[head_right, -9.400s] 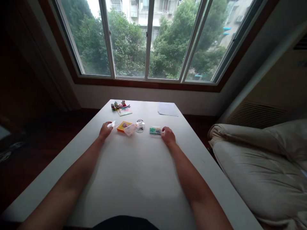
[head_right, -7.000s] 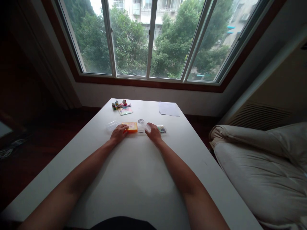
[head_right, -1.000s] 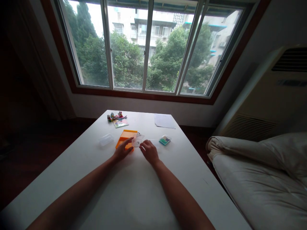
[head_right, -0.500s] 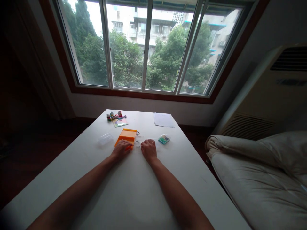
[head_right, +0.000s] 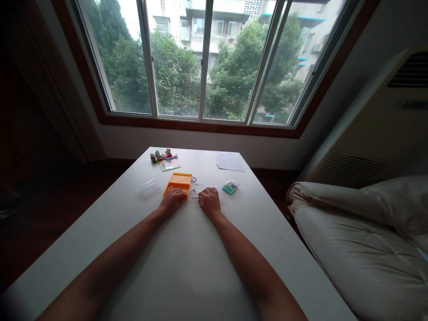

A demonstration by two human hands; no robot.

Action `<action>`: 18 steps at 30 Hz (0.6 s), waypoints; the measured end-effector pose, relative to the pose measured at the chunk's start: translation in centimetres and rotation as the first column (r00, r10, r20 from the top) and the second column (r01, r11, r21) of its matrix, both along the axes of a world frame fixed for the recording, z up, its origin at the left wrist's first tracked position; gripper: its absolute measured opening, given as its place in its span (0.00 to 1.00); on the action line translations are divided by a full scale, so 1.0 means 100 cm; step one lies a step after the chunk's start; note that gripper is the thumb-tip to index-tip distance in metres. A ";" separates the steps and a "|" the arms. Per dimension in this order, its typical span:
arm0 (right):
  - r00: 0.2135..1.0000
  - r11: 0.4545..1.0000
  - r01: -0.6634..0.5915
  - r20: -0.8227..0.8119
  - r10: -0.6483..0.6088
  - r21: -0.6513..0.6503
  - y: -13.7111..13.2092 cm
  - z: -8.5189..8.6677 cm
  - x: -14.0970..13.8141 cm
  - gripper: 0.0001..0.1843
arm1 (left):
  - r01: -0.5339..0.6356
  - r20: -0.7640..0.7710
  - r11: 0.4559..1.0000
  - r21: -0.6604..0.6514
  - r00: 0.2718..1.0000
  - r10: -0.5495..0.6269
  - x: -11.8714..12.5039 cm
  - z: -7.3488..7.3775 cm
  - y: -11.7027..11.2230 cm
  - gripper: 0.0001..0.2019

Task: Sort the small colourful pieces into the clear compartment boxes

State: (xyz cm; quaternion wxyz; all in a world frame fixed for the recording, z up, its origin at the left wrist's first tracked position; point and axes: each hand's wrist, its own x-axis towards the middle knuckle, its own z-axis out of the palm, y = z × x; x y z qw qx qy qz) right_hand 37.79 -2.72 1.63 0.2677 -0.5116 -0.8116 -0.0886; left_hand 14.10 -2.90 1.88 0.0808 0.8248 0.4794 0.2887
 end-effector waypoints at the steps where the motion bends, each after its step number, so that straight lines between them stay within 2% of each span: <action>1: 1.000 1.000 -0.002 0.001 0.002 -0.003 -0.001 0.001 0.000 0.07 | -0.003 -0.003 1.000 0.010 1.000 0.003 0.000 0.000 0.000 0.11; 18: 1.000 1.000 0.009 0.010 -0.009 -0.008 -0.002 0.002 0.000 0.07 | -0.023 -0.022 0.999 0.023 0.999 0.024 0.010 -0.001 0.007 0.12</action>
